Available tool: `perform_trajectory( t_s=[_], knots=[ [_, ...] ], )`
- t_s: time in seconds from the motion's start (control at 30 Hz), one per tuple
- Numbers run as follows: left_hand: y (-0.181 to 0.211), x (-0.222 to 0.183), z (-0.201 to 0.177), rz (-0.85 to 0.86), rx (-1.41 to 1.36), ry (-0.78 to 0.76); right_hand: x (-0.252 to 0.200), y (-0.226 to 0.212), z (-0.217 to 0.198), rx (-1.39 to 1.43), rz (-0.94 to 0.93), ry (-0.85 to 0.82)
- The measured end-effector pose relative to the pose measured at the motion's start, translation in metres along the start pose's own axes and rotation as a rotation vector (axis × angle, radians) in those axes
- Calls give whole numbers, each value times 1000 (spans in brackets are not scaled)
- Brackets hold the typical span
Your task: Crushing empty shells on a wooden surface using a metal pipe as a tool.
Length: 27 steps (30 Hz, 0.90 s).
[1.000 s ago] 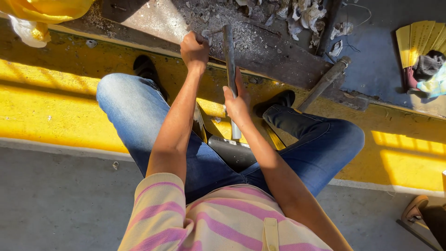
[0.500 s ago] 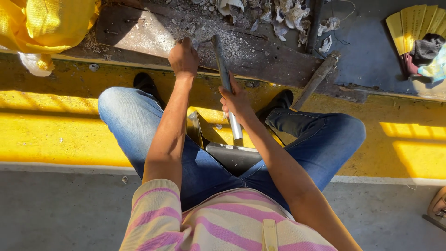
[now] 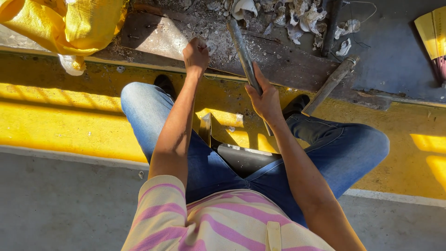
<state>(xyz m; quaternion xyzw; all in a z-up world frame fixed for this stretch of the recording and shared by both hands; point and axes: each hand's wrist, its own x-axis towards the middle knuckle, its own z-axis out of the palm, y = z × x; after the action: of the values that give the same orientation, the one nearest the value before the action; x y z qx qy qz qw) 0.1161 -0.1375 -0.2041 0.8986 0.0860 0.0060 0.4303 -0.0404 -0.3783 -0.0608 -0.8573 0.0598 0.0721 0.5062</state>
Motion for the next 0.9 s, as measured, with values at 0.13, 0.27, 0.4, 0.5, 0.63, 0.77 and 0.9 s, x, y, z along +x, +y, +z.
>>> perform_trajectory(
  t_s=[0.13, 0.27, 0.4, 0.5, 0.63, 0.77, 0.9],
  knots=[
    [14, -6, -8, 26, -94, -16, -6, 6, 4, -92, -65, -15],
    [30, -14, -15, 89, -125, -4, -9, -8, 1, -124, -19, 8],
    [20, -13, -4, 59, -92, 1, -7, -15, 2, -187, 60, -14],
    [18, -14, 0, -46, -85, -40, -6, 1, 12, -214, 60, -44],
    [-1, -9, 14, -69, -62, -26, -2, 11, 22, -255, -36, -37],
    [6, -9, 8, -18, -35, 32, -8, 1, 27, -451, -16, -94],
    [22, -22, 18, -281, -22, 31, -19, 15, 47, -534, -287, -76]
  ],
)
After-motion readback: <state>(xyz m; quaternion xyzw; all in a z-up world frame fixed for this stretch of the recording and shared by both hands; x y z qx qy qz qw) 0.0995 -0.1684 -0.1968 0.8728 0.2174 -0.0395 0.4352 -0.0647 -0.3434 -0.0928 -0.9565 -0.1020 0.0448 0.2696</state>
